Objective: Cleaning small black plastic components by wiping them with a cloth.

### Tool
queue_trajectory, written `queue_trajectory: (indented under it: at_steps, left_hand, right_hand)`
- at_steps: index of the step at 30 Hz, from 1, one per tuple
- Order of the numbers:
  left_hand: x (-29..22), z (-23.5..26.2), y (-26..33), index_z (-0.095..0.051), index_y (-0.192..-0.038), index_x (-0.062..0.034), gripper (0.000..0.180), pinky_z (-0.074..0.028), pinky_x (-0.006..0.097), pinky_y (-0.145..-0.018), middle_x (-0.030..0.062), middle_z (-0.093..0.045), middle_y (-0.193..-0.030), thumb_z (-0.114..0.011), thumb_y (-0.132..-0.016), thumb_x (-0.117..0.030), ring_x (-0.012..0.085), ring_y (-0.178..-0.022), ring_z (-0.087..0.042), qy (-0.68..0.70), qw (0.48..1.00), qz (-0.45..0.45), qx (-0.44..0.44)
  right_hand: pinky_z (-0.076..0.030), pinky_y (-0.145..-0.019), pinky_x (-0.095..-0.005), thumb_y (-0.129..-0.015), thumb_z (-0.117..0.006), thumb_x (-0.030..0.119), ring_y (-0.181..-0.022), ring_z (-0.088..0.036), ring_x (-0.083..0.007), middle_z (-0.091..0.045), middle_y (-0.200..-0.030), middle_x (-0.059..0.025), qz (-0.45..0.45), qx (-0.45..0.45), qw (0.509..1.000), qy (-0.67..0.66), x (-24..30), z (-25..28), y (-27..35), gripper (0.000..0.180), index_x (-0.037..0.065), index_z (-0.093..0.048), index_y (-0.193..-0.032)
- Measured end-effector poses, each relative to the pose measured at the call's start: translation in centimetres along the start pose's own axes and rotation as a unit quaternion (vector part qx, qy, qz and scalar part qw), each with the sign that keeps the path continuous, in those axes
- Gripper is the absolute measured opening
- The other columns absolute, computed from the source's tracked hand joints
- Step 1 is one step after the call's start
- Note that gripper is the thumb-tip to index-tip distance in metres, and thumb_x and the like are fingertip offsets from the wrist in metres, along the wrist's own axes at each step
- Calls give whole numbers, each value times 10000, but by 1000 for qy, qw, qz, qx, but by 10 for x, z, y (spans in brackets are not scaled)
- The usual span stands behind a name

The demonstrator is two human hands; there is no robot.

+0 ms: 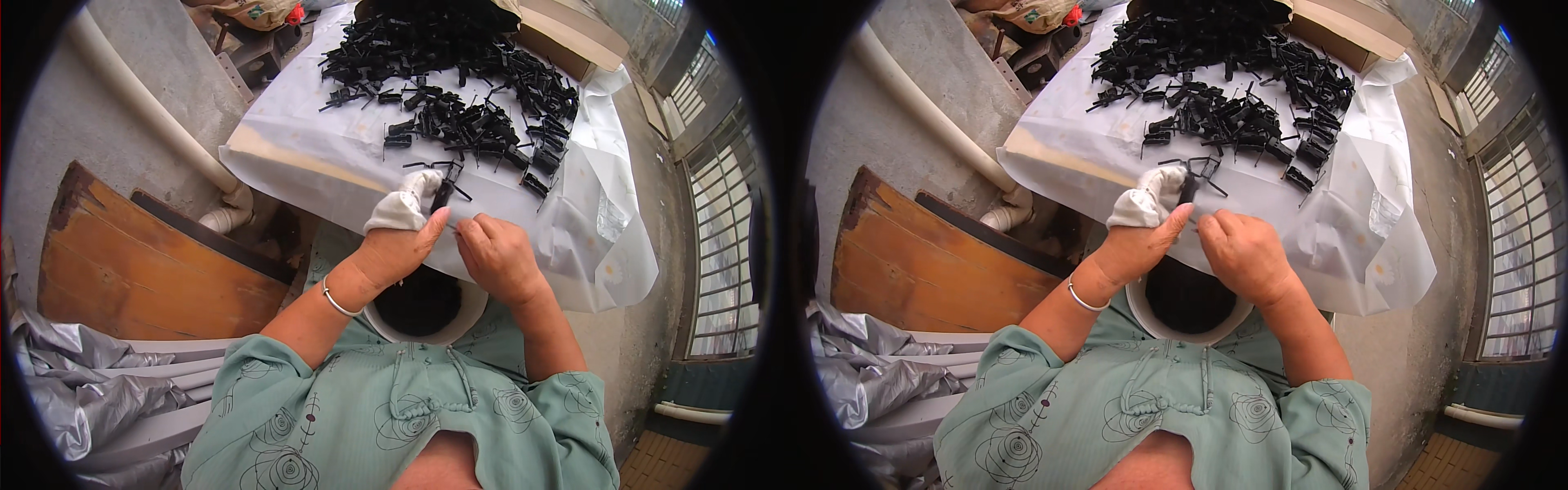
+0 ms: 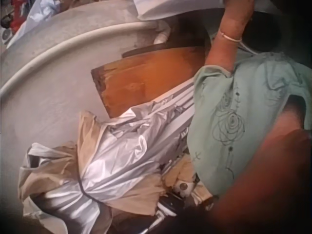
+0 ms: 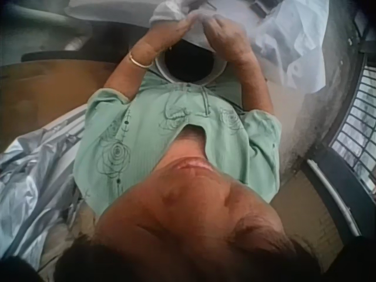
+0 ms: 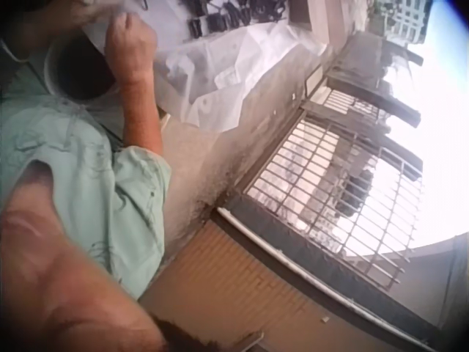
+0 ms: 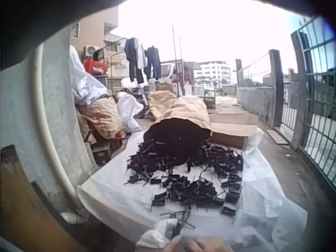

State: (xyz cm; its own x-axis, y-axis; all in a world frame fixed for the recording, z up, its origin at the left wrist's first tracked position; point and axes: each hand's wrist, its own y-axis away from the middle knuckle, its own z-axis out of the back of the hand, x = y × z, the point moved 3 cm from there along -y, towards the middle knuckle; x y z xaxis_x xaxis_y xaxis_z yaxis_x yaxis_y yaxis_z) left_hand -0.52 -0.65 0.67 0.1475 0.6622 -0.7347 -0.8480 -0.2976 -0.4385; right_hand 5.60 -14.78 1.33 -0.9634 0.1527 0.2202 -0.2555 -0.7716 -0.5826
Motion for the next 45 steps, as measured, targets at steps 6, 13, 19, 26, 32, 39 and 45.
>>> queue_trajectory:
  at_steps: [6, 13, 19, 26, 32, 39, 45]
  left_hand:
    - [6, -7, 7, -481, -1144, 14, 301, -454, 209, -567, 28, -569, -864, -545, -858, -54, 68, -614, -510, 341, 930, 112, 75]
    - [0, -1, 12, -475, -1174, 11, 326, -461, 205, -578, 39, -572, -907, -514, -852, -23, 45, -675, -519, 290, 945, 112, 102]
    - [-6, -2, 13, -539, -1094, 52, 298, -476, 267, -757, 100, -600, -951, -555, -805, -19, 123, -821, -566, 74, 997, -29, 1]
    - [11, -6, 14, -428, -1196, 27, 358, -455, 280, -789, 68, -556, -985, -520, -861, -56, 129, -907, -525, 211, 977, -14, 37]
    - [8, 3, 6, -340, -1252, -15, 368, -395, 188, -599, 25, -508, -898, -451, -911, -99, 59, -694, -443, 408, 901, 129, 73]
    - [7, 4, 11, -378, -1240, -20, 388, -352, 174, -503, 22, -514, -879, -392, -855, -58, 29, -586, -392, 329, 921, 157, 136]
    - [3, 4, 11, -392, -1221, -23, 391, -363, 181, -528, 11, -499, -914, -422, -841, -114, 27, -638, -411, 403, 875, 147, 223]
  right_hand:
    - [-347, -471, -245, -800, -628, 77, -495, -416, -114, -481, -600, -28, -179, -111, 955, -209, 0, 0, -6, 135, 24, -522, -736]
    - [-324, -503, -228, -890, -561, 170, -579, -352, -52, -409, -599, 40, -252, -63, 899, -353, -11, -19, -6, 245, 14, -505, -709]
    - [-369, -511, -312, -897, -523, 166, -535, -385, -141, -448, -575, -83, -240, -66, 907, -339, -6, -37, -5, 271, -9, -496, -693]
    - [-380, -519, -297, -893, -520, 154, -550, -446, -135, -490, -604, -85, -276, -41, 854, -439, -3, -34, -6, 233, -11, -540, -730]
    - [-415, -536, -263, -822, -592, 94, -571, -501, -142, -558, -651, -69, -223, 78, 933, -271, -17, -23, 0, 98, -2, -610, -824]
    - [-348, -498, -203, -772, -663, 54, -555, -418, -48, -485, -617, 40, -228, -15, 890, -396, -15, -20, -4, 78, 23, -603, -810]
    - [-314, -505, -192, -801, -661, 89, -594, -342, -18, -412, -652, 81, -318, 22, 771, -551, -11, -28, -2, 181, 46, -509, -713]
